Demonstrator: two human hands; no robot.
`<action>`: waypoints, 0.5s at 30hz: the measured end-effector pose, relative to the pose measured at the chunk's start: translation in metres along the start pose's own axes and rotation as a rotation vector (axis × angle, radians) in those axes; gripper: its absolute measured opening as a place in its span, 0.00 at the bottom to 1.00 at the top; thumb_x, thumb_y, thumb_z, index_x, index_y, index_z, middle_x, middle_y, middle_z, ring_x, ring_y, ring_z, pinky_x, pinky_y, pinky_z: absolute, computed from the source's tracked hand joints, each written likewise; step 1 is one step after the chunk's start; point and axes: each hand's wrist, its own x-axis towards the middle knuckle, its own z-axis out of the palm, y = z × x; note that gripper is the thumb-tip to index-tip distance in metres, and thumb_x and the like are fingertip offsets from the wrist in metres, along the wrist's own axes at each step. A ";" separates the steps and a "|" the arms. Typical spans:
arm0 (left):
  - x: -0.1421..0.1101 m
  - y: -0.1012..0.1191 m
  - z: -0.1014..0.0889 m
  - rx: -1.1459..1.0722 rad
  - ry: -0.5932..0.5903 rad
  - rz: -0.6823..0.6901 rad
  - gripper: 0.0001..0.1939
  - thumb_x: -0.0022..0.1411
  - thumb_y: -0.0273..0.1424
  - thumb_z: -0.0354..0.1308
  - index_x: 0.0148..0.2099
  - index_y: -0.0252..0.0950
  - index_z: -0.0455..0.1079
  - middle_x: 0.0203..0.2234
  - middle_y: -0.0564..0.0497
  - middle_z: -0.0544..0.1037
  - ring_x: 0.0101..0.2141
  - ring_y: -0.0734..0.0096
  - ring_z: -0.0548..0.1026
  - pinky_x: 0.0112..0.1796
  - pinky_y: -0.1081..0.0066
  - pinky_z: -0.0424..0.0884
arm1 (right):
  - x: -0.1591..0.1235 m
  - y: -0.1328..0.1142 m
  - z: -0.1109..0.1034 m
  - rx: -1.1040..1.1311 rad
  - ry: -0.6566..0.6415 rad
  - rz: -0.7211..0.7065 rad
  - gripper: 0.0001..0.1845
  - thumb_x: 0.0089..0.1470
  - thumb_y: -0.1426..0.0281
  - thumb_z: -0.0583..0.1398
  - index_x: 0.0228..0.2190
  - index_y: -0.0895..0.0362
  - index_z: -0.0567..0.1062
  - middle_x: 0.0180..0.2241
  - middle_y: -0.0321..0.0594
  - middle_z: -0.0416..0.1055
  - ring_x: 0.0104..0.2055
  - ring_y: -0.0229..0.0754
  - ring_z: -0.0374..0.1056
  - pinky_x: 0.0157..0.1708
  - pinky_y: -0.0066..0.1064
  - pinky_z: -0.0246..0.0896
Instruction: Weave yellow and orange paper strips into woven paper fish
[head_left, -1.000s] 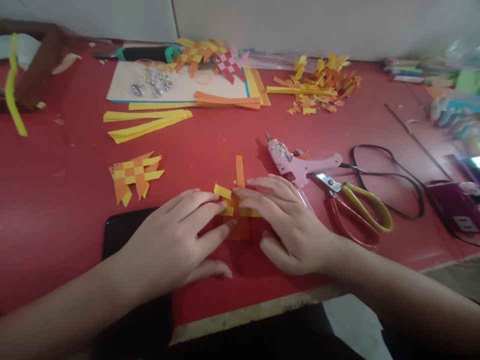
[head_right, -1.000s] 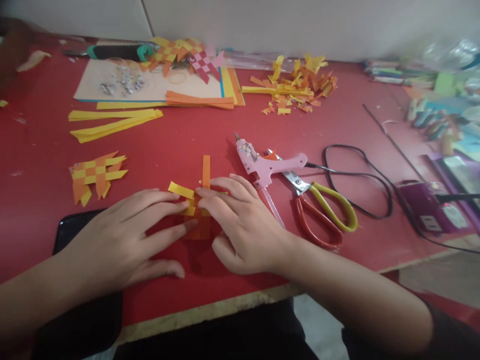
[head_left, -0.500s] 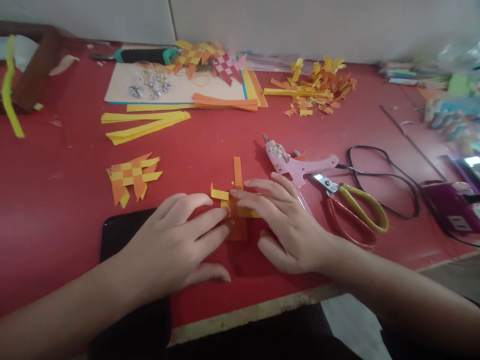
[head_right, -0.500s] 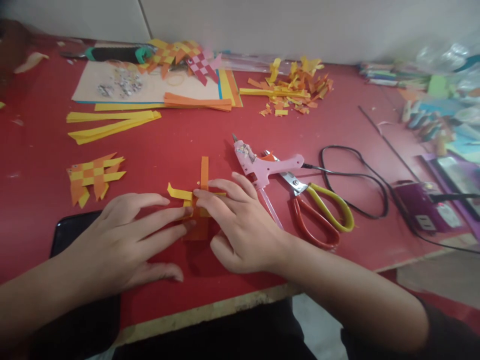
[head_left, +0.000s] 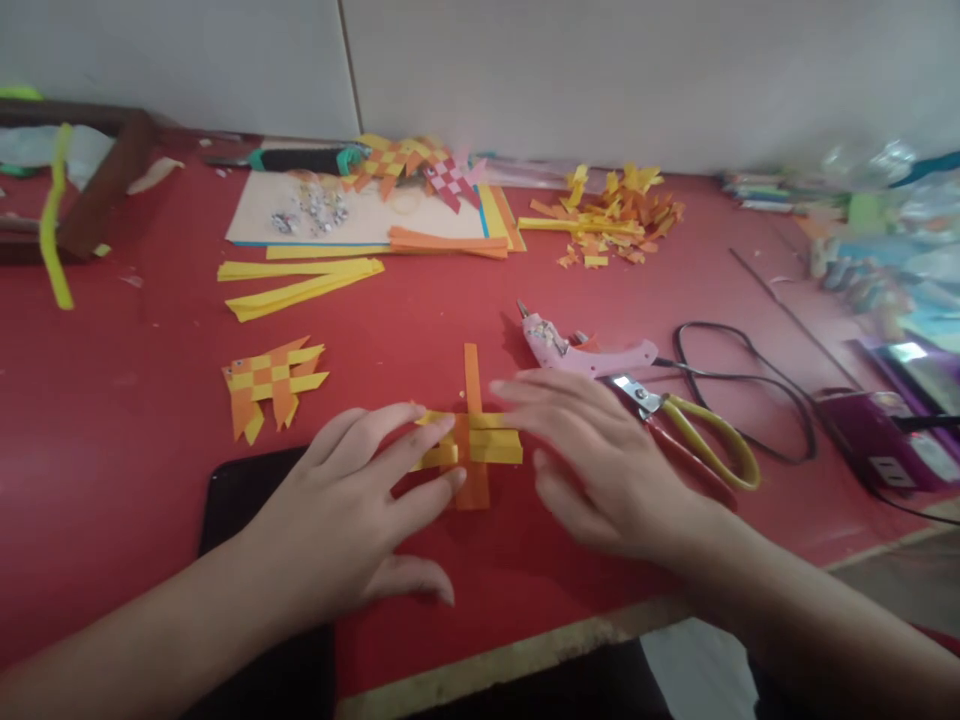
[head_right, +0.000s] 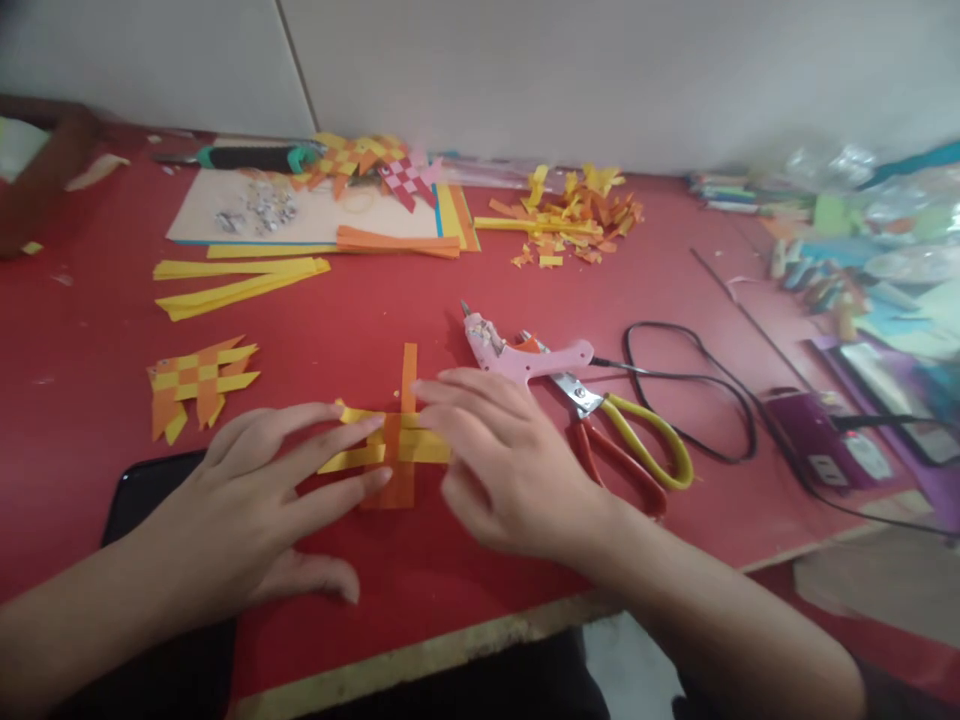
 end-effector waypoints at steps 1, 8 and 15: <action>-0.001 0.000 0.001 -0.011 0.007 0.003 0.34 0.54 0.61 0.60 0.52 0.40 0.76 0.56 0.40 0.76 0.55 0.40 0.68 0.52 0.45 0.64 | -0.001 0.009 -0.010 -0.068 0.036 0.038 0.22 0.51 0.79 0.55 0.48 0.57 0.71 0.53 0.50 0.74 0.57 0.53 0.68 0.56 0.49 0.64; -0.004 0.000 0.009 -0.041 0.048 -0.050 0.37 0.51 0.63 0.60 0.53 0.43 0.76 0.54 0.41 0.77 0.56 0.41 0.68 0.53 0.44 0.64 | -0.014 0.089 -0.045 -0.337 -0.207 0.187 0.27 0.53 0.73 0.56 0.55 0.59 0.70 0.52 0.52 0.73 0.55 0.58 0.68 0.52 0.54 0.65; -0.004 0.000 0.007 -0.050 0.030 -0.052 0.38 0.49 0.62 0.63 0.53 0.43 0.76 0.54 0.39 0.77 0.55 0.40 0.69 0.52 0.43 0.66 | -0.001 0.100 -0.038 -0.306 -0.275 0.174 0.22 0.53 0.69 0.55 0.49 0.55 0.76 0.39 0.47 0.77 0.42 0.53 0.73 0.41 0.45 0.68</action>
